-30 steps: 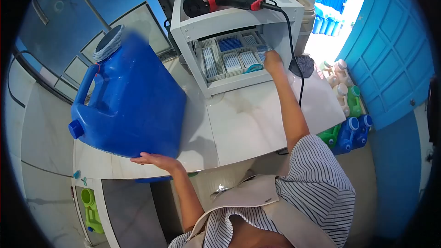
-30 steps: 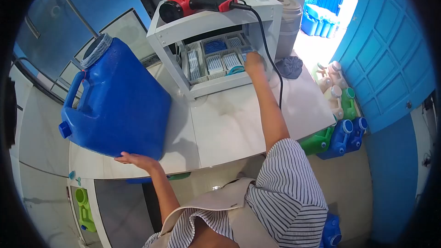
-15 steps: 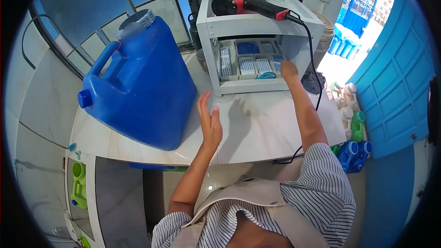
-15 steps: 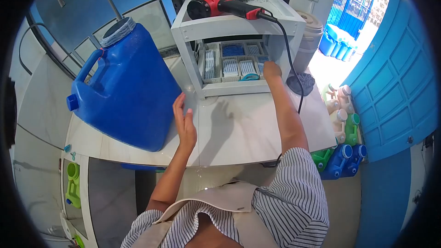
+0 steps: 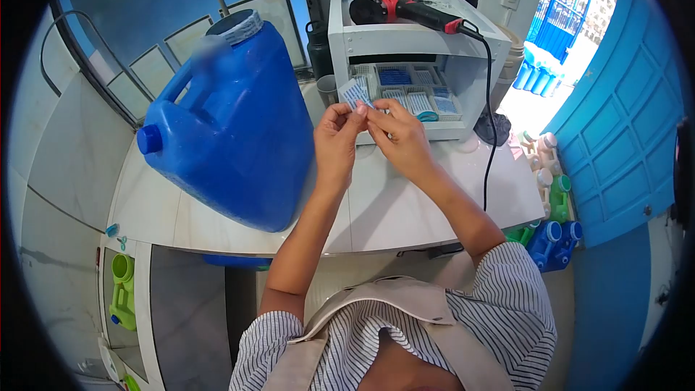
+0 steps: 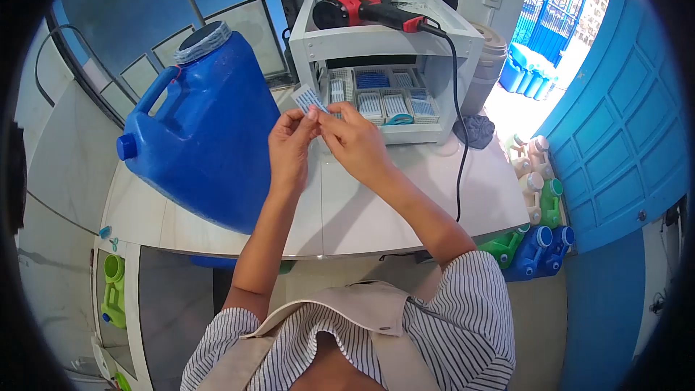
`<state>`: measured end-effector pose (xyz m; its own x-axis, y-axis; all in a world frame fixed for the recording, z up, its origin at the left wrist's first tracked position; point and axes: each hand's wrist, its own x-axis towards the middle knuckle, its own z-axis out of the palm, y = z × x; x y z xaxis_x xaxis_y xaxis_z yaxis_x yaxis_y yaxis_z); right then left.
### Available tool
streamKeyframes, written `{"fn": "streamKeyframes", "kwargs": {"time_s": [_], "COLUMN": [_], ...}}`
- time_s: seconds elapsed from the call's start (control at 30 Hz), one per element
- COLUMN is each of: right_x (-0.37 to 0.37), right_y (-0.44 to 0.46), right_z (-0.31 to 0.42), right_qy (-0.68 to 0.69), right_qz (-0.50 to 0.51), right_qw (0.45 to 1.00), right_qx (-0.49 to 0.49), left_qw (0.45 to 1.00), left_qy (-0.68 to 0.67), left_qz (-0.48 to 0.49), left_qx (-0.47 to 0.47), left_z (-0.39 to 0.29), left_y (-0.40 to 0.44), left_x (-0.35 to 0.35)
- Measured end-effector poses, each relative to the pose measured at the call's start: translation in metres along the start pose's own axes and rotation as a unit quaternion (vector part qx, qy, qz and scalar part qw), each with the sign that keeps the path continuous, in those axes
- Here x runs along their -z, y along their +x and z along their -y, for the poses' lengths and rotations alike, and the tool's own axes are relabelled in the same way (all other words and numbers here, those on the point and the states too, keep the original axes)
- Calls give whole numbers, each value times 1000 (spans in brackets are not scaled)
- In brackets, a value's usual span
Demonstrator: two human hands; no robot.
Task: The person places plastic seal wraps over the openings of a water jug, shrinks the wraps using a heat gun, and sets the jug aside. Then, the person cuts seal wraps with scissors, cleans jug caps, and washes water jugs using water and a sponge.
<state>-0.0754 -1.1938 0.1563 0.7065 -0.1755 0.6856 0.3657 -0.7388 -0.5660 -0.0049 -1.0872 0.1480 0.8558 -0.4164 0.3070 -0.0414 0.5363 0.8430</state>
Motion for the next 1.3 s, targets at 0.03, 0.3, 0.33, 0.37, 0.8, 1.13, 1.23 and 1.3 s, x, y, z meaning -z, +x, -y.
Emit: {"fn": "streamKeyframes", "kwargs": {"time_s": [0.03,0.3,0.33,0.37,0.8,1.13,1.23,1.3], "right_x": [-2,-24,-29,-34,-77,-121,-131,-130], "right_y": [2,25,26,28,18,21,21,21], "right_z": [7,42,47,50,142,190,201,211], "right_qy": [78,302,303,304,136,396,426,350], "right_qz": [22,72,68,71,0,66,94,98], "right_qw": [996,930,932,931,987,912,896,929], "right_qx": [-32,-195,-189,-187,83,-85,-86,-66], "left_qw": [1000,994,989,989,961,966,978,974], "left_qy": [0,101,138,138,150,112,121,147], "left_qz": [1,-29,-29,-31,-87,-72,-33,-35], "left_qx": [-2,-29,-35,-37,-215,-223,-167,-169], "left_z": [-6,-57,-62,-65,-135,-179,-194,-207], "left_y": [-2,-17,-18,-19,-68,-96,-104,-105], "left_x": [7,44,49,53,89,134,160,177]}}
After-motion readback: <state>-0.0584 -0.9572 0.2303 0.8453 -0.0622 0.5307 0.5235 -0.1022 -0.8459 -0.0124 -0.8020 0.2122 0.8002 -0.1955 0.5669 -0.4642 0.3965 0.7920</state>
